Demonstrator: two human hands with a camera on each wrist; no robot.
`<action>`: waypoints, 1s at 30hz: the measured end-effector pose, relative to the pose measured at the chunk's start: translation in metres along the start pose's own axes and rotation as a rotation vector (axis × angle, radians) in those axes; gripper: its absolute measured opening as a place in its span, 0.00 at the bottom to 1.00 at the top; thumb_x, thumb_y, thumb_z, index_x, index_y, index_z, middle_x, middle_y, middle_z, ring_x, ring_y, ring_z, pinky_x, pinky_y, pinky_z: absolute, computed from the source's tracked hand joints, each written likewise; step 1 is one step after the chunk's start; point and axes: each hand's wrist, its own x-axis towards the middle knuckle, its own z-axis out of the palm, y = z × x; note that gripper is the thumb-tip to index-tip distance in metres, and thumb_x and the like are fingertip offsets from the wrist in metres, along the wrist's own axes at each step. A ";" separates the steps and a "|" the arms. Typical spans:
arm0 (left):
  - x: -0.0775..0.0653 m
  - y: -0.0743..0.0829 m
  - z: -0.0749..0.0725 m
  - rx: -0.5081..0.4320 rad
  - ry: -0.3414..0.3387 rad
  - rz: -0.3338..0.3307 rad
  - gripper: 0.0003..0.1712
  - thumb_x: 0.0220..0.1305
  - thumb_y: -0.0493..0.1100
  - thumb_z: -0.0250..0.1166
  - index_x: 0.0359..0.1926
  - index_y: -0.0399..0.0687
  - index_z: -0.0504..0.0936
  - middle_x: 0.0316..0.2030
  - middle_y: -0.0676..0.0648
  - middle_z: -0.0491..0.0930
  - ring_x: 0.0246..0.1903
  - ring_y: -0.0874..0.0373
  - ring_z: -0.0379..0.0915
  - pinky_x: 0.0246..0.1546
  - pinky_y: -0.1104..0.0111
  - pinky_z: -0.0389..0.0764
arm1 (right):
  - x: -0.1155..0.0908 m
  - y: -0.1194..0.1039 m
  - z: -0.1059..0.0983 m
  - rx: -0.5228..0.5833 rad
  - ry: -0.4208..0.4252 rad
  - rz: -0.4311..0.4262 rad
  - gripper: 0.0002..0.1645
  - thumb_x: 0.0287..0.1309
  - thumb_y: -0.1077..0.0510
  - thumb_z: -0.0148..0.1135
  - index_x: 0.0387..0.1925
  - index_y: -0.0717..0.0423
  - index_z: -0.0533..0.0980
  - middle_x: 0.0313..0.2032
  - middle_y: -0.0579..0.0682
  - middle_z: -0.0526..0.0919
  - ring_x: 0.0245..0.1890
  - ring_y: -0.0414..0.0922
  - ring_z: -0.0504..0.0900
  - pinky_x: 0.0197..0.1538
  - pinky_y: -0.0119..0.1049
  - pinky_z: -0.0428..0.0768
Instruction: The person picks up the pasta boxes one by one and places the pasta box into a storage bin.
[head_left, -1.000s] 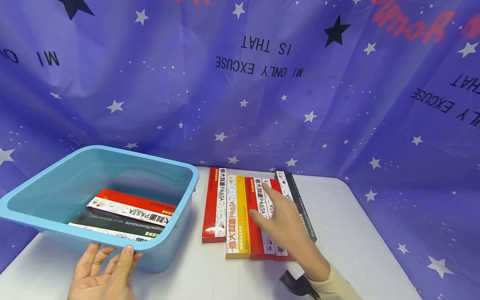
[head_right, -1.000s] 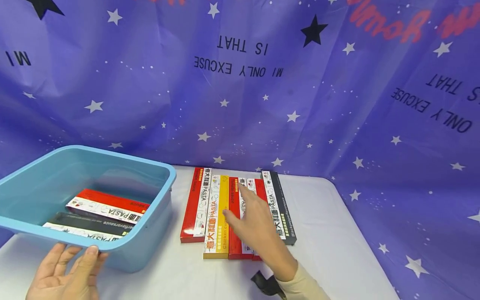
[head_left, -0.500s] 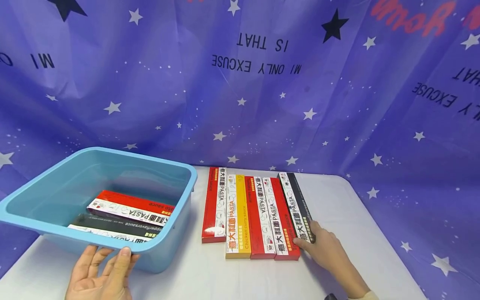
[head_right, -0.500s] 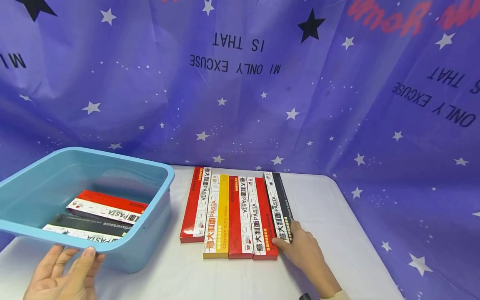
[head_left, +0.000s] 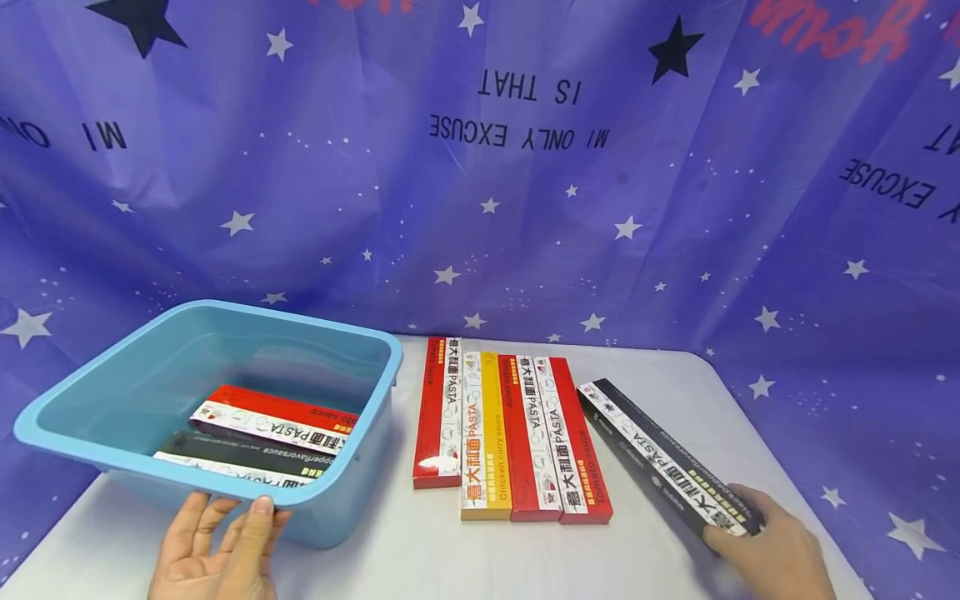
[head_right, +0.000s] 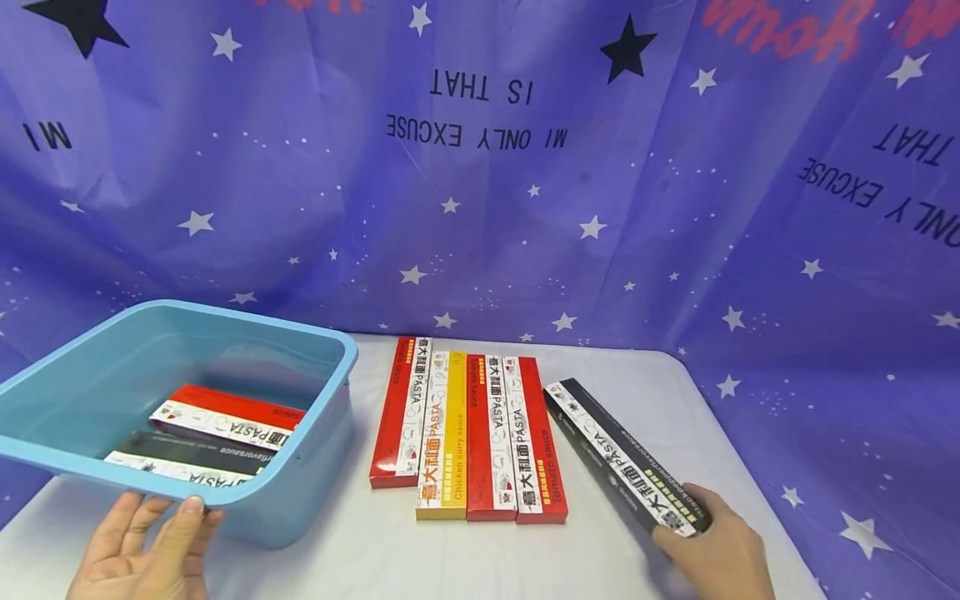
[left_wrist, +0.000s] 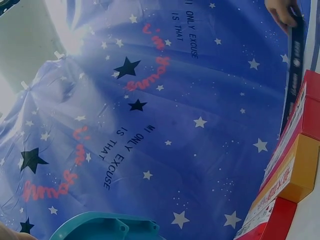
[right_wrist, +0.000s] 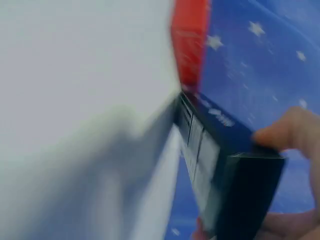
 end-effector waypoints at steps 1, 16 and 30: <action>0.000 0.000 0.000 0.006 -0.001 -0.001 0.47 0.51 0.22 0.70 0.70 0.41 0.58 0.51 0.41 0.66 0.35 0.58 0.81 0.31 0.71 0.88 | 0.000 0.003 -0.007 0.026 0.023 0.016 0.48 0.44 0.38 0.75 0.64 0.56 0.70 0.45 0.65 0.83 0.37 0.52 0.77 0.33 0.35 0.71; -0.001 0.002 0.000 -0.176 -0.014 0.012 0.43 0.45 0.14 0.68 0.62 0.37 0.64 0.45 0.39 0.69 0.28 0.52 0.81 0.28 0.65 0.88 | 0.007 -0.092 -0.077 0.182 0.346 -0.102 0.41 0.41 0.38 0.79 0.58 0.44 0.79 0.33 0.47 0.87 0.28 0.34 0.76 0.27 0.31 0.69; -0.001 0.001 -0.001 -0.201 -0.008 0.013 0.41 0.44 0.13 0.67 0.60 0.37 0.69 0.43 0.39 0.72 0.27 0.53 0.82 0.28 0.65 0.88 | 0.011 -0.276 -0.052 0.794 0.101 -0.678 0.29 0.41 0.64 0.79 0.50 0.54 0.82 0.39 0.53 0.85 0.32 0.48 0.84 0.35 0.34 0.88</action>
